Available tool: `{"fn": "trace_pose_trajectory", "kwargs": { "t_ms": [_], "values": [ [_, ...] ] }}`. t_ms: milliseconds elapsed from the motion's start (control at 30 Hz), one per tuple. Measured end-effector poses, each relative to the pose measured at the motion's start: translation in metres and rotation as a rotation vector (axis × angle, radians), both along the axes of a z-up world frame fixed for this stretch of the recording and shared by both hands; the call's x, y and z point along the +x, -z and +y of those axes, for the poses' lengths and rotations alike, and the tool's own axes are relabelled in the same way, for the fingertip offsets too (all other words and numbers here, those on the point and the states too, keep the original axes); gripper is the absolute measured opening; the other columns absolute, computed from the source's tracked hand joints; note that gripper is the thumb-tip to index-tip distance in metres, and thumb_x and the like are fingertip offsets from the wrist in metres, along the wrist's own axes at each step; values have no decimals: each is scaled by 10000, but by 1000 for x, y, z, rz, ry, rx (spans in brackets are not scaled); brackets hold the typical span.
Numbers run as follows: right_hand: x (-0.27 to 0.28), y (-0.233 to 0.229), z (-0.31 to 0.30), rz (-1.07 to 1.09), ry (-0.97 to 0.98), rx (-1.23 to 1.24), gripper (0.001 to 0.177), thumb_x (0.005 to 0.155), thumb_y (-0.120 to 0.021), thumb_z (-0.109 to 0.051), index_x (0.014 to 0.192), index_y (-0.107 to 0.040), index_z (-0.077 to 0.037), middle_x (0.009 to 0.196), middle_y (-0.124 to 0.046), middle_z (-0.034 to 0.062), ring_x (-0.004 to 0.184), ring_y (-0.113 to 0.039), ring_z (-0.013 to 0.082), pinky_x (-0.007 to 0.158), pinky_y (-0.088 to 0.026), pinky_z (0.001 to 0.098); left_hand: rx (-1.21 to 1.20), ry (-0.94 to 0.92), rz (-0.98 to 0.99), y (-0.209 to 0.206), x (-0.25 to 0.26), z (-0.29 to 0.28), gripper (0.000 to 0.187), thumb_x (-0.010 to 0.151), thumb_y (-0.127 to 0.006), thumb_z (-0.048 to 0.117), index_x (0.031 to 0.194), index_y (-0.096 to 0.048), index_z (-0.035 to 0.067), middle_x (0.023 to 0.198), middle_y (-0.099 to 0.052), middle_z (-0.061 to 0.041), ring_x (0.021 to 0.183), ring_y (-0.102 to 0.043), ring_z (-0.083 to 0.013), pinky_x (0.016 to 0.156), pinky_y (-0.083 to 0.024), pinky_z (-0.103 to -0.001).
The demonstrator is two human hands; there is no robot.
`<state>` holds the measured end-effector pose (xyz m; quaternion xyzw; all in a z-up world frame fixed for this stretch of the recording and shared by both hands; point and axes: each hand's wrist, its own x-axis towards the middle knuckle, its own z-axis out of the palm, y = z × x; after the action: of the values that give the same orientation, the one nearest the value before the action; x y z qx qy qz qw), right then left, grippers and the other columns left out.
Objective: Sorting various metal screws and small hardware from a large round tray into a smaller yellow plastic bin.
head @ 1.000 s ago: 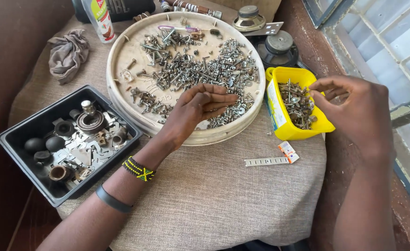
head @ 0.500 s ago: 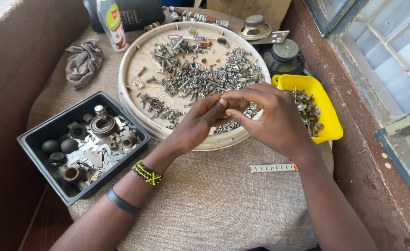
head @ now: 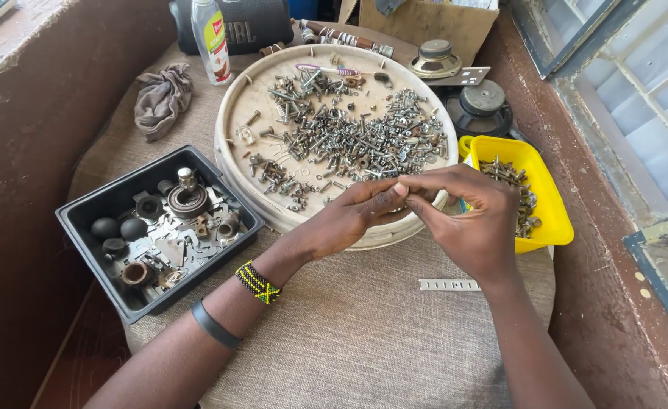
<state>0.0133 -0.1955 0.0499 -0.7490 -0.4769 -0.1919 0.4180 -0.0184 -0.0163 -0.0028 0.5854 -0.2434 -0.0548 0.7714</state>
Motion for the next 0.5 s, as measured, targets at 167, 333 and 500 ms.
{"fn": "trace_pose_trajectory", "kwargs": {
  "t_ms": [167, 333, 500],
  "values": [
    [-1, 4, -2, 98, 24, 21, 241, 841, -790, 64, 1046, -800, -62, 823, -770, 92, 666, -671, 119, 599, -472, 239, 26, 12, 8, -13, -11, -2, 617, 1094, -402, 333, 1515, -367, -117, 1484, -450, -390, 1449, -361, -496, 1197, -323, -593],
    [-2, 4, -6, 129, 31, 50, 222, 816, -823, 48, 1002, -798, -71, 794, -771, 82, 669, -700, 110, 597, -467, 224, 24, 35, 14, -13, -12, -4, 621, 1093, -404, 340, 1530, -354, -98, 1512, -427, -374, 1471, -329, -481, 1206, -314, -578],
    [-6, 7, -7, 114, 37, 56, 206, 856, -762, 73, 1020, -806, -44, 822, -780, 130, 641, -685, 165, 588, -452, 252, -16, 69, 1, -6, -11, -8, 582, 1070, -384, 214, 1525, -313, -141, 1554, -326, -422, 1477, -277, -540, 1206, -303, -597]
  ]
}}
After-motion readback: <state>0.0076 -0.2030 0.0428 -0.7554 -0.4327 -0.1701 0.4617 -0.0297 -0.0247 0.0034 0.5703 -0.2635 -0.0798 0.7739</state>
